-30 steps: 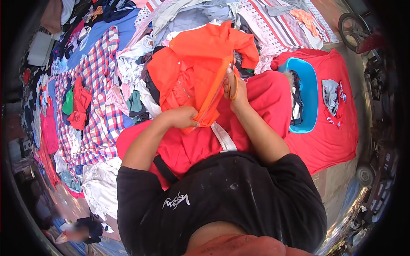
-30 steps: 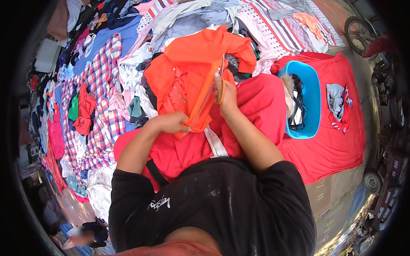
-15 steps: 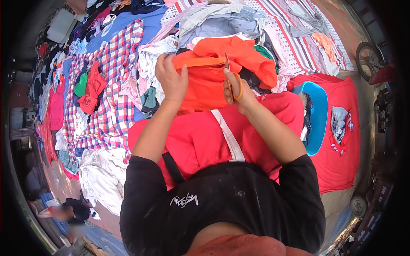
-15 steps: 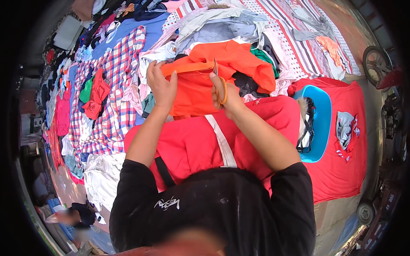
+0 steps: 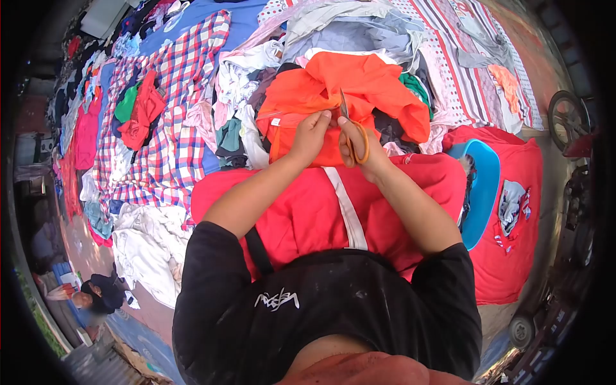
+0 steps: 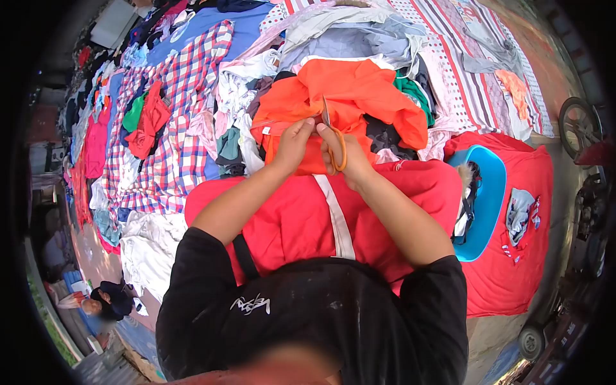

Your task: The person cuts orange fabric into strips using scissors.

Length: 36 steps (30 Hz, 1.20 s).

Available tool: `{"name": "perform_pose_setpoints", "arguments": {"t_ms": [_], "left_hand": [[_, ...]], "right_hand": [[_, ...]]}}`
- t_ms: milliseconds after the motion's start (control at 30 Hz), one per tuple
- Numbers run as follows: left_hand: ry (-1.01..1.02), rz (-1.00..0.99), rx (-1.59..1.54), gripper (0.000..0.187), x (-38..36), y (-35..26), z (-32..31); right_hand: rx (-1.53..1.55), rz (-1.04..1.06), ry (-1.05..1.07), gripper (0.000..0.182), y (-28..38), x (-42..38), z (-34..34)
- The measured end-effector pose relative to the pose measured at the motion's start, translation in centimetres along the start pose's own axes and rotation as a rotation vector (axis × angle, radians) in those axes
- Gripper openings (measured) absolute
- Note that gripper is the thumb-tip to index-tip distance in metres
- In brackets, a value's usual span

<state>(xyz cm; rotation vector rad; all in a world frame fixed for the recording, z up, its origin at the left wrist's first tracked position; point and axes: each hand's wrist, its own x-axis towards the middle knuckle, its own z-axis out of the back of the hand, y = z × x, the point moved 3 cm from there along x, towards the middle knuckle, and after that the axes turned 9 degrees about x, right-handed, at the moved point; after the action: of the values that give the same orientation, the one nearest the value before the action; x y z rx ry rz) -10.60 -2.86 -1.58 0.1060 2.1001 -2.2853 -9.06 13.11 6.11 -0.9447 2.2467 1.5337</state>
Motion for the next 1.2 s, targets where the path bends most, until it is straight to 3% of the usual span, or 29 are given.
{"name": "perform_pose_setpoints", "arguments": {"t_ms": [133,267,367,467,567,667,700,833,933,1033,1133,1200], "left_hand": [[0.116,0.303,-0.735,0.02,0.4,-0.9,-0.5],[0.006,0.268,-0.853,0.027,2.1,-3.6,0.8],[-0.052,0.305,-0.706,0.035,3.7,-3.9,2.3],[-0.176,0.283,-0.446,0.025,4.0,-2.2,2.2],[-0.183,0.153,-0.208,0.022,2.8,-1.4,1.1],[-0.067,0.109,0.005,0.025,1.6,0.4,-0.8],[-0.021,0.116,0.076,0.025,1.2,1.0,-1.3],[-0.041,0.173,-0.163,0.026,1.1,2.8,-2.4],[0.156,0.539,-0.403,0.022,1.0,1.6,-1.5],[0.154,0.44,-0.537,0.012,0.8,0.2,-0.9],[-0.078,0.365,-0.52,0.01,0.1,-1.3,-0.5],[-0.105,0.345,-0.544,0.011,-0.2,-1.6,-0.2]], "right_hand": [[-0.005,-0.011,0.048,0.047,0.2,-1.0,-0.5],[-0.021,-0.015,0.095,0.047,-0.5,-1.6,-1.0],[-0.007,0.012,0.128,0.04,-0.7,-1.0,-0.4],[-0.455,0.412,-0.108,0.032,-0.6,0.3,1.4],[-0.744,0.584,-0.461,0.034,4.1,0.0,1.9],[-0.807,0.751,-0.631,0.034,4.0,2.9,4.7],[-0.821,0.752,-0.611,0.033,3.6,3.3,4.9],[-0.879,0.822,-0.555,0.027,1.6,4.7,4.0],[-0.831,0.801,-0.507,0.022,0.4,5.3,3.7],[-0.746,0.64,-0.384,0.022,0.1,4.5,2.5],[-0.65,0.642,-0.333,0.027,0.8,2.2,0.6],[-0.649,0.612,-0.277,0.029,0.5,1.7,0.2]]}}
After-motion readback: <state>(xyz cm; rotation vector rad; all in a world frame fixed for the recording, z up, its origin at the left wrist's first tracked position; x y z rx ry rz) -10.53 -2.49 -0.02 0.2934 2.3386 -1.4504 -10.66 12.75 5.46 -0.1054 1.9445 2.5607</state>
